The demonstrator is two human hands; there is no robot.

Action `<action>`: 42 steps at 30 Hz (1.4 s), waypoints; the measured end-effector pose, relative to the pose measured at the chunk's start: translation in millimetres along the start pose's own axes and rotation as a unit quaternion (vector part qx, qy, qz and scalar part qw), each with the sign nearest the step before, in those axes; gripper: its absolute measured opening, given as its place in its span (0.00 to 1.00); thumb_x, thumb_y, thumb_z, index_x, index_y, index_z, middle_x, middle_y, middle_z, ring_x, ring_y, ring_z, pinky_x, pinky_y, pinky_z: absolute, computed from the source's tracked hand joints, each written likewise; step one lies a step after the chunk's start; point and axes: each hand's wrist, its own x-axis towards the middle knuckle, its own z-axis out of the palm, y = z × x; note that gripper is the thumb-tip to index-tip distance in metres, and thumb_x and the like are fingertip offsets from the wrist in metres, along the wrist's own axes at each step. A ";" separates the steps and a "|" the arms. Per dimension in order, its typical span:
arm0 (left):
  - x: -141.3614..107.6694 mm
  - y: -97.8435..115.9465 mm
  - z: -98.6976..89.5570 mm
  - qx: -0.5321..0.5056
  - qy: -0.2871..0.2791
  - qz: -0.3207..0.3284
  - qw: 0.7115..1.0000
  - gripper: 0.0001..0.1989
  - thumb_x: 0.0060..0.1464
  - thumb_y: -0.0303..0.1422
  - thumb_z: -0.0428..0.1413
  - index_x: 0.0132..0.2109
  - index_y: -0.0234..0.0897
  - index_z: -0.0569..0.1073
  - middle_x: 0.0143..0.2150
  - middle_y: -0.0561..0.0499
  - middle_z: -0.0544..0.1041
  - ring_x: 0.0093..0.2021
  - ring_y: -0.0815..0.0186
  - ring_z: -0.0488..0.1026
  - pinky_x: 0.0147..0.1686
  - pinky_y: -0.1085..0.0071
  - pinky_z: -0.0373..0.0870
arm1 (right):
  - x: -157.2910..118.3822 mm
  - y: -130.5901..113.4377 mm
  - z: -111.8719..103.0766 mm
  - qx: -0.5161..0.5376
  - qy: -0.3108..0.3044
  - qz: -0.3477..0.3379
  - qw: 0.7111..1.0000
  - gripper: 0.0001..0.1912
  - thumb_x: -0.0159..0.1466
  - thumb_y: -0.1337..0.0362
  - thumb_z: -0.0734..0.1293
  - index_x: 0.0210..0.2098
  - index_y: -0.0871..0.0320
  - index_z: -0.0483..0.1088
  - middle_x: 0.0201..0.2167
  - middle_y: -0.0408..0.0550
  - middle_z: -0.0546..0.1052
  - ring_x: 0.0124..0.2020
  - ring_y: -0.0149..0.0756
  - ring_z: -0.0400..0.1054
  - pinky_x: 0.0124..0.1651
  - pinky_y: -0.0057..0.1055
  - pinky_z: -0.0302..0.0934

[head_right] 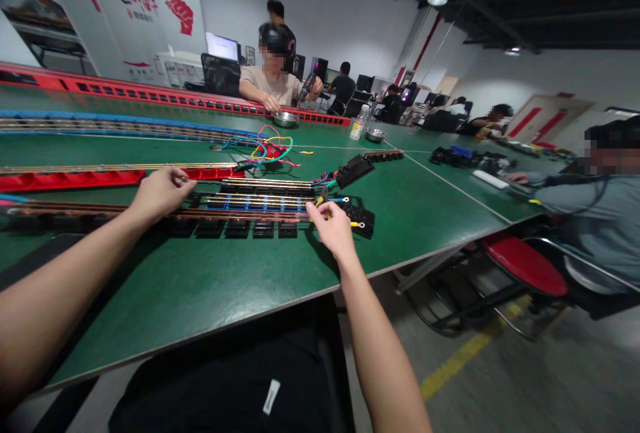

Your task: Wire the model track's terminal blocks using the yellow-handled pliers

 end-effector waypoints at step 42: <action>-2.5 3.0 -2.0 0.070 -0.022 0.042 0.996 0.17 0.56 0.43 0.49 0.41 0.38 0.77 0.41 0.43 0.79 0.44 0.52 0.75 0.50 0.61 0.69 | -13.0 -9.9 2.6 -0.293 0.020 -0.139 0.946 0.35 0.64 0.41 0.60 0.64 0.53 0.62 0.33 0.54 0.77 0.33 0.46 0.72 0.38 0.36 0.61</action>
